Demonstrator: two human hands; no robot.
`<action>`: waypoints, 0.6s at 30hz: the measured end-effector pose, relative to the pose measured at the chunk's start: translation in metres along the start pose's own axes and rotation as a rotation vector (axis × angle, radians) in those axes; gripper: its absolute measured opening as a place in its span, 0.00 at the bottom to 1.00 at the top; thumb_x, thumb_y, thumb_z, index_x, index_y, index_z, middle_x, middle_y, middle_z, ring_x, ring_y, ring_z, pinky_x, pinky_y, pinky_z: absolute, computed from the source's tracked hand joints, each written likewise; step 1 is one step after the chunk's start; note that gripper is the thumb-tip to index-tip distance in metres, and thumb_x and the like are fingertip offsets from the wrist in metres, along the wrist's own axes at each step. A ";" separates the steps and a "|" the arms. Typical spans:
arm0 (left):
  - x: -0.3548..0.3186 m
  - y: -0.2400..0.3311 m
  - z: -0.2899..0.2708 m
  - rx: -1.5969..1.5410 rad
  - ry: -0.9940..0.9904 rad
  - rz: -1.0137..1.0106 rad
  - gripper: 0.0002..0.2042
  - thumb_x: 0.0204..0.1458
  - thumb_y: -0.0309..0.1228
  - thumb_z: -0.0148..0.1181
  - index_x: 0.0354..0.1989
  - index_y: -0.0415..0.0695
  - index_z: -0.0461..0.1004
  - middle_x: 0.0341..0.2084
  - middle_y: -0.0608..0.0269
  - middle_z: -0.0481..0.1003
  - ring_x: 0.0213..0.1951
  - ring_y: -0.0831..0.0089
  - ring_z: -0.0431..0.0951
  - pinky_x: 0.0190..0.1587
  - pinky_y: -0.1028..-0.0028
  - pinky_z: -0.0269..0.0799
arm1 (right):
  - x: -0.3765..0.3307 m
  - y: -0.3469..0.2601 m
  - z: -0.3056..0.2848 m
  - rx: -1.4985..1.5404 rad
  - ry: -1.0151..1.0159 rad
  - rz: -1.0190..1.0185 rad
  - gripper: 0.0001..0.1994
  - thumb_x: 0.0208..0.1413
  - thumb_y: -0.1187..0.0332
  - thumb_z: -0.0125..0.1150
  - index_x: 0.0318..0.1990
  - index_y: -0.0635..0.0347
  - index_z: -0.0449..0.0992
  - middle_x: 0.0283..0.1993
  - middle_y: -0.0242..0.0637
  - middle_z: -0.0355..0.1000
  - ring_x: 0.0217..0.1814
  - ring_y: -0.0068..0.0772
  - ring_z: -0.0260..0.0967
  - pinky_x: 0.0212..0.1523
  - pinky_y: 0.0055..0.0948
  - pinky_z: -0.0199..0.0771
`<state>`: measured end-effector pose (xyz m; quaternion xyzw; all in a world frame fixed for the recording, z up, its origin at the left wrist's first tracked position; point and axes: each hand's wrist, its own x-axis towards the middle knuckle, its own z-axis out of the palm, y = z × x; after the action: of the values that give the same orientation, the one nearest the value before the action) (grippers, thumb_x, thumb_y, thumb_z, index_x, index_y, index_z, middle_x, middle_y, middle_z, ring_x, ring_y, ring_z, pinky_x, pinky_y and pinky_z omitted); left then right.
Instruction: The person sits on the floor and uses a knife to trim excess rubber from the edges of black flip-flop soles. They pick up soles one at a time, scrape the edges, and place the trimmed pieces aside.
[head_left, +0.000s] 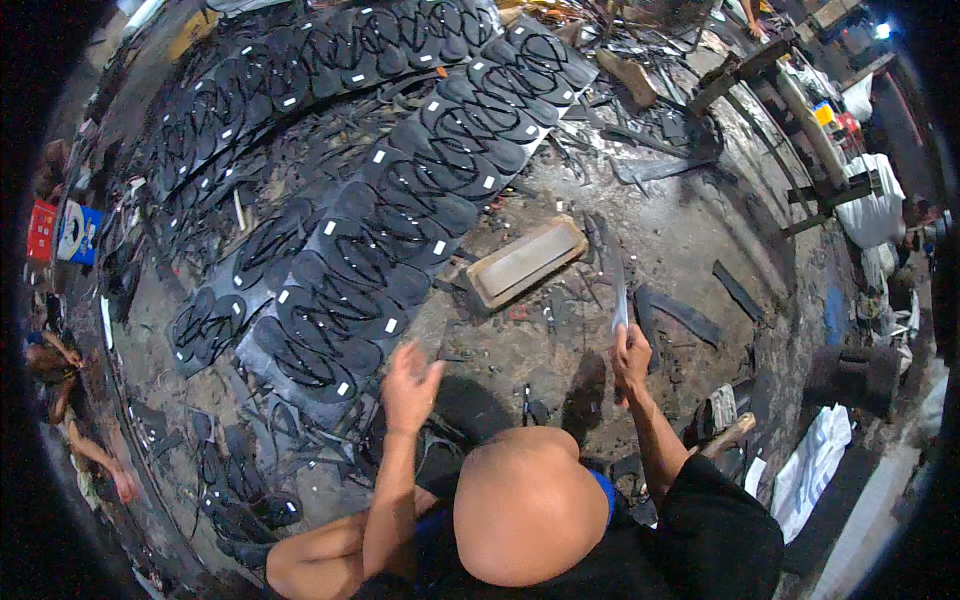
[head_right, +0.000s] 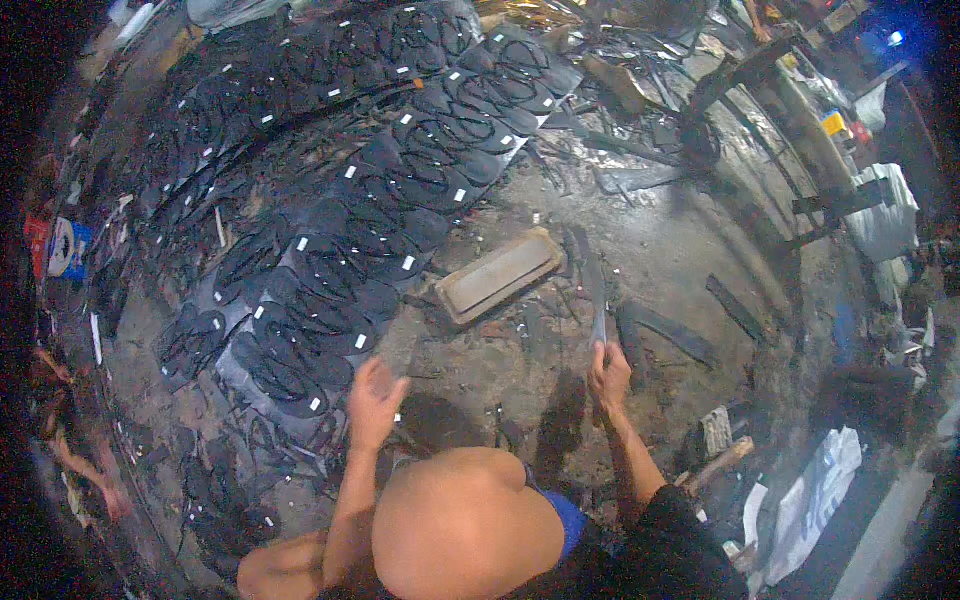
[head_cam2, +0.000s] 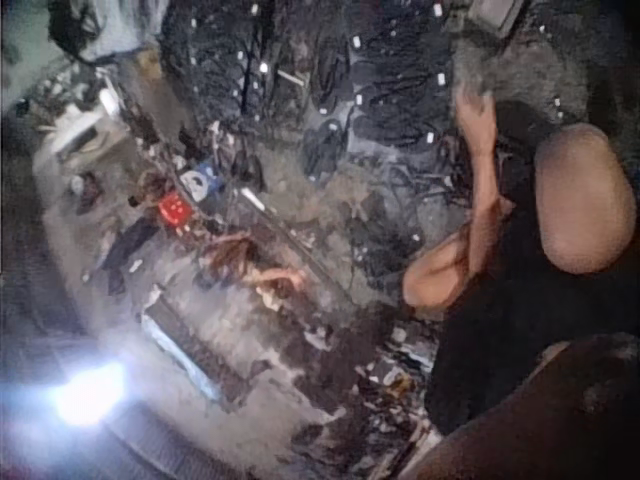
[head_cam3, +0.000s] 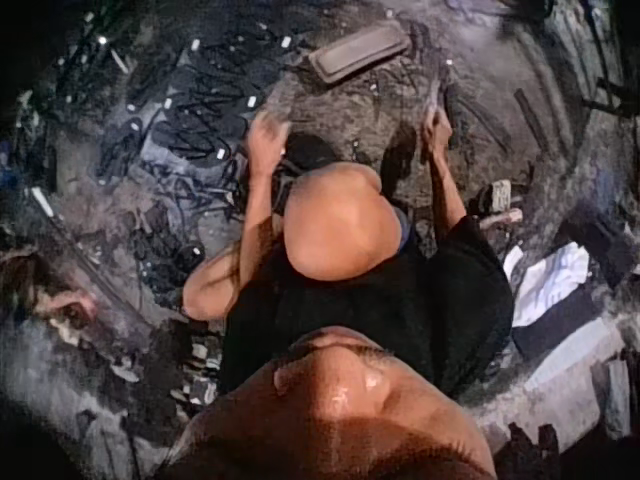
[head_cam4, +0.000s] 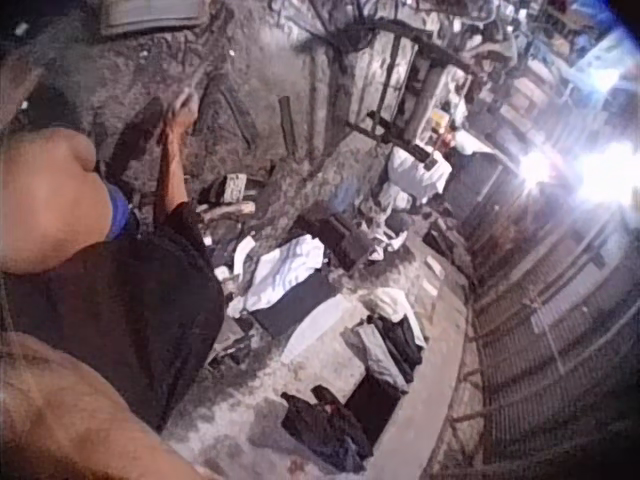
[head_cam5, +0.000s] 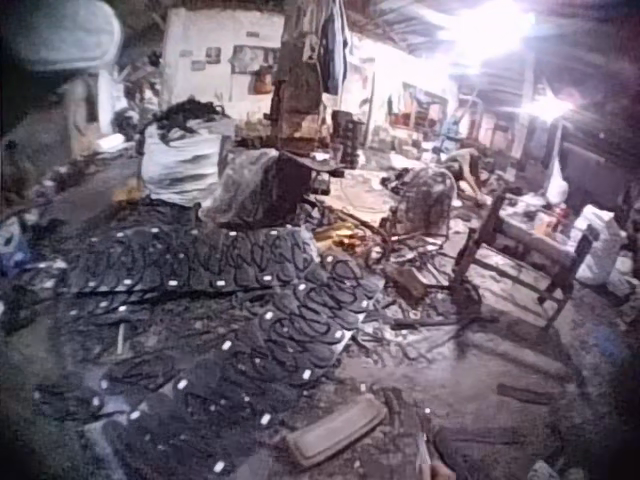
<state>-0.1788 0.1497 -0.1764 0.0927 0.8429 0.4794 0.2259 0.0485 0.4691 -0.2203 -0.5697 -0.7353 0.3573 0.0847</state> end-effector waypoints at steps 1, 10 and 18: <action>0.025 0.004 0.036 0.115 -0.136 0.243 0.38 0.45 0.33 0.72 0.65 0.38 0.60 0.62 0.40 0.65 0.65 0.50 0.65 0.65 0.58 0.61 | 0.011 0.005 -0.003 -0.027 0.143 -0.240 0.12 0.63 0.67 0.56 0.51 0.60 0.77 0.35 0.44 0.71 0.36 0.33 0.71 0.37 0.32 0.73; 0.093 0.042 0.181 0.330 -0.259 0.472 0.44 0.43 0.33 0.74 0.69 0.36 0.55 0.68 0.48 0.55 0.65 0.46 0.56 0.68 0.56 0.57 | 0.054 -0.069 0.027 -0.246 0.179 -0.638 0.25 0.61 0.73 0.57 0.67 0.57 0.65 0.51 0.51 0.63 0.49 0.50 0.68 0.46 0.40 0.75; 0.081 0.015 0.190 0.162 -0.155 0.355 0.44 0.48 0.36 0.71 0.69 0.29 0.52 0.71 0.39 0.49 0.68 0.42 0.53 0.68 0.53 0.55 | -0.039 -0.039 0.037 0.029 -0.278 -0.270 0.25 0.58 0.72 0.58 0.64 0.65 0.67 0.54 0.55 0.66 0.51 0.55 0.66 0.50 0.43 0.71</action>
<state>-0.1622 0.3336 -0.2705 0.2942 0.8292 0.4339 0.1941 0.0118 0.4142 -0.2119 -0.4097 -0.8045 0.4284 0.0379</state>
